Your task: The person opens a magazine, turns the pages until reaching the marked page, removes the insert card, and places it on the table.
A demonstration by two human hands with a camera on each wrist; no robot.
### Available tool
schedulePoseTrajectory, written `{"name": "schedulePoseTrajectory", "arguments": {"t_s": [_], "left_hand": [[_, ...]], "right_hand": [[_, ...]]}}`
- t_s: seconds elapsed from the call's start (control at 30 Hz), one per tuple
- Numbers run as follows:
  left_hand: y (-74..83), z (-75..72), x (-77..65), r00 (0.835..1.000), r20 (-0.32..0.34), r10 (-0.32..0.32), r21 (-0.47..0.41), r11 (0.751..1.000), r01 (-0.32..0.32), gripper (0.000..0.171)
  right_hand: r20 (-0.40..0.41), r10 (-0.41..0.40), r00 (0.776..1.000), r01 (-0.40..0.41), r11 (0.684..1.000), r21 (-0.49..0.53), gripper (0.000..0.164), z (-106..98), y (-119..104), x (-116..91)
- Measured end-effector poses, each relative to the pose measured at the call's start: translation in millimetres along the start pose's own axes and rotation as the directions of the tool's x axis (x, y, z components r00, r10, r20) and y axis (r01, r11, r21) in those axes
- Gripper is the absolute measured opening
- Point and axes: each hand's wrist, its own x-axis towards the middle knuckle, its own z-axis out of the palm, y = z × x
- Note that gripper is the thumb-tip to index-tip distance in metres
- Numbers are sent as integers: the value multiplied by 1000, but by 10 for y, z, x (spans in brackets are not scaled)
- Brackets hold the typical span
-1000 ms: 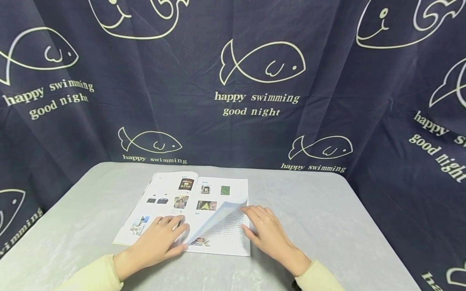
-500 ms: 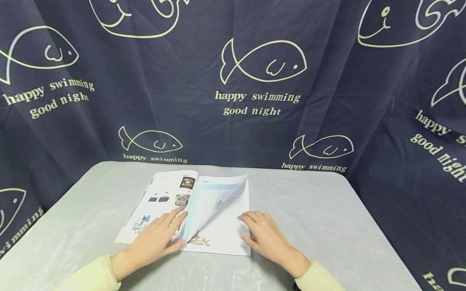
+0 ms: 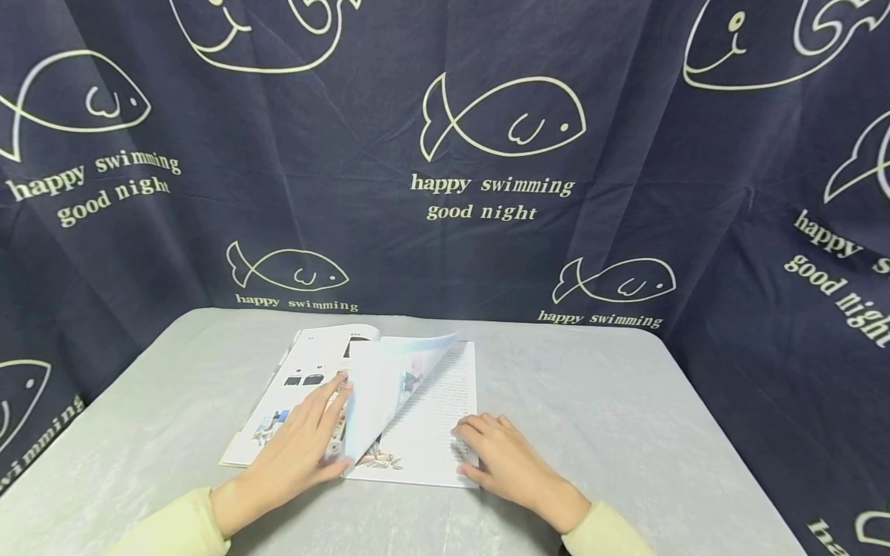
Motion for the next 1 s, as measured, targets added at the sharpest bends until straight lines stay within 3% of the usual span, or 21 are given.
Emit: {"name": "schedulePoseTrajectory", "arguments": {"t_s": [0.2,0.63,1.0], "left_hand": [[-17,-1,12,998,-14,62,-10,998,-62,97],[-12,34,2,988,39,150,9,989,-150,63],[-3,71,-22,982,23,187,-8,982,-186,49]], "right_hand": [[29,-20,999,20,1000,-3,44,13,-10,-18],[64,-48,997,47,999,14,48,58,5,-58],[100,-44,994,42,999,23,44,64,-1,-60]]}}
